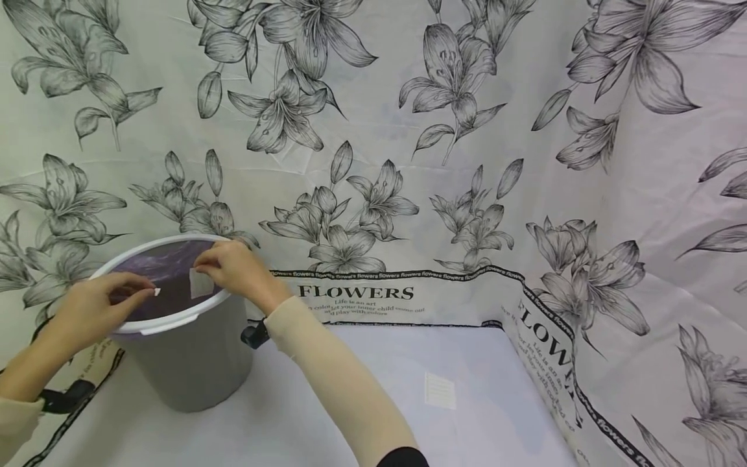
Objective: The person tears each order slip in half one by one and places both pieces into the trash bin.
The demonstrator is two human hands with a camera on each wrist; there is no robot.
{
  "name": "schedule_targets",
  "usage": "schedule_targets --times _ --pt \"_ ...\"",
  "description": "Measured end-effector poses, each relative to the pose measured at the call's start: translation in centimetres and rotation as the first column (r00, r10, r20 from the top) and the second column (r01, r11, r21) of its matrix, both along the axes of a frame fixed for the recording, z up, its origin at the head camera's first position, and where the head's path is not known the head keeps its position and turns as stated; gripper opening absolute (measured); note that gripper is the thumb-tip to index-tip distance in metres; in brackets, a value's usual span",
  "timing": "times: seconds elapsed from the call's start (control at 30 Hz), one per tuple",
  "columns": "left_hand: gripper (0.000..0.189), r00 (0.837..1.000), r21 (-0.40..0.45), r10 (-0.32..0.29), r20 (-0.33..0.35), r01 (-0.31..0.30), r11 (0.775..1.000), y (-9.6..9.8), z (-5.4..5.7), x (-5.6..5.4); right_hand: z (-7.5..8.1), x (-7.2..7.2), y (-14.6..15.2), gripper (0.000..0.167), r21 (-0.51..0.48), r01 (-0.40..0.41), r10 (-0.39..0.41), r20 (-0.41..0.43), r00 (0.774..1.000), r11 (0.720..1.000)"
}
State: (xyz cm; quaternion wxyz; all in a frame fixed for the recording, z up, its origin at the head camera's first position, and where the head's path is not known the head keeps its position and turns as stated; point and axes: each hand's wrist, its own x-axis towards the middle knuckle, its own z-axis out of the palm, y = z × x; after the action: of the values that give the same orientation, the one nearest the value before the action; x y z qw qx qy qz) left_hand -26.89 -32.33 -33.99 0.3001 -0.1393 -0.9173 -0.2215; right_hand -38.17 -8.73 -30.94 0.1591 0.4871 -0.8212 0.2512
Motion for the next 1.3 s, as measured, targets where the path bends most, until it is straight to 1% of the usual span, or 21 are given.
schedule_targets --times 0.1,0.23,0.43,0.7,0.83,0.93,1.03,1.07,1.13,1.23,1.3 --pt "0.006 1.0 0.03 0.005 0.0 -0.005 1.0 -0.2 -0.1 0.2 -0.3 0.1 -0.2 0.018 0.019 0.009 -0.009 -0.007 1.0 1.0" --pt "0.006 1.0 0.061 0.01 0.008 -0.011 0.998 -0.3 -0.1 0.3 -0.6 0.2 -0.3 0.018 0.007 0.008 -0.008 0.005 1.0 1.0" --pt "0.006 1.0 0.041 0.007 -0.006 -0.007 0.999 0.0 0.2 0.1 -0.9 0.4 0.0 0.018 -0.019 0.012 -0.012 0.027 1.0 1.0" --pt "0.006 1.0 0.045 -0.002 0.029 0.001 0.999 0.3 0.6 -0.1 -0.7 0.3 0.5 0.017 -0.027 0.022 -0.021 0.019 1.0 0.999" --pt "0.007 1.0 0.053 -0.008 0.021 0.007 0.999 0.3 1.0 0.0 -0.5 0.3 0.6 0.017 -0.033 0.03 -0.029 0.018 0.999 0.999" --pt "0.009 1.0 0.047 -0.011 0.015 0.011 0.999 0.3 1.2 0.1 -0.2 0.3 0.6 0.017 -0.027 0.023 -0.021 0.04 0.999 0.999" --pt "0.012 1.0 0.014 -0.006 0.02 0.006 1.0 0.3 1.4 0.1 0.2 0.5 0.8 0.017 -0.012 0.011 -0.011 0.058 0.998 1.0" --pt "0.013 1.0 0.003 -0.002 0.029 0.002 1.0 0.4 1.4 0.1 0.3 0.5 0.8 0.017 -0.008 0.006 -0.005 0.059 0.998 1.0" --pt "0.017 0.999 -0.019 0.01 0.049 -0.009 1.0 0.5 1.5 0.2 0.5 0.6 1.0 0.019 -0.008 -0.006 0.007 0.086 0.996 1.0" --pt "0.026 0.997 -0.03 0.023 0.078 -0.02 0.999 1.0 1.6 0.6 0.6 0.8 2.1 0.024 -0.006 0.001 0.0 0.15 0.989 1.0" --pt "0.034 0.998 -0.029 0.007 0.058 -0.005 1.0 1.8 1.7 1.1 0.6 0.8 3.7 0.028 -0.012 0.008 -0.006 0.184 0.983 1.0"
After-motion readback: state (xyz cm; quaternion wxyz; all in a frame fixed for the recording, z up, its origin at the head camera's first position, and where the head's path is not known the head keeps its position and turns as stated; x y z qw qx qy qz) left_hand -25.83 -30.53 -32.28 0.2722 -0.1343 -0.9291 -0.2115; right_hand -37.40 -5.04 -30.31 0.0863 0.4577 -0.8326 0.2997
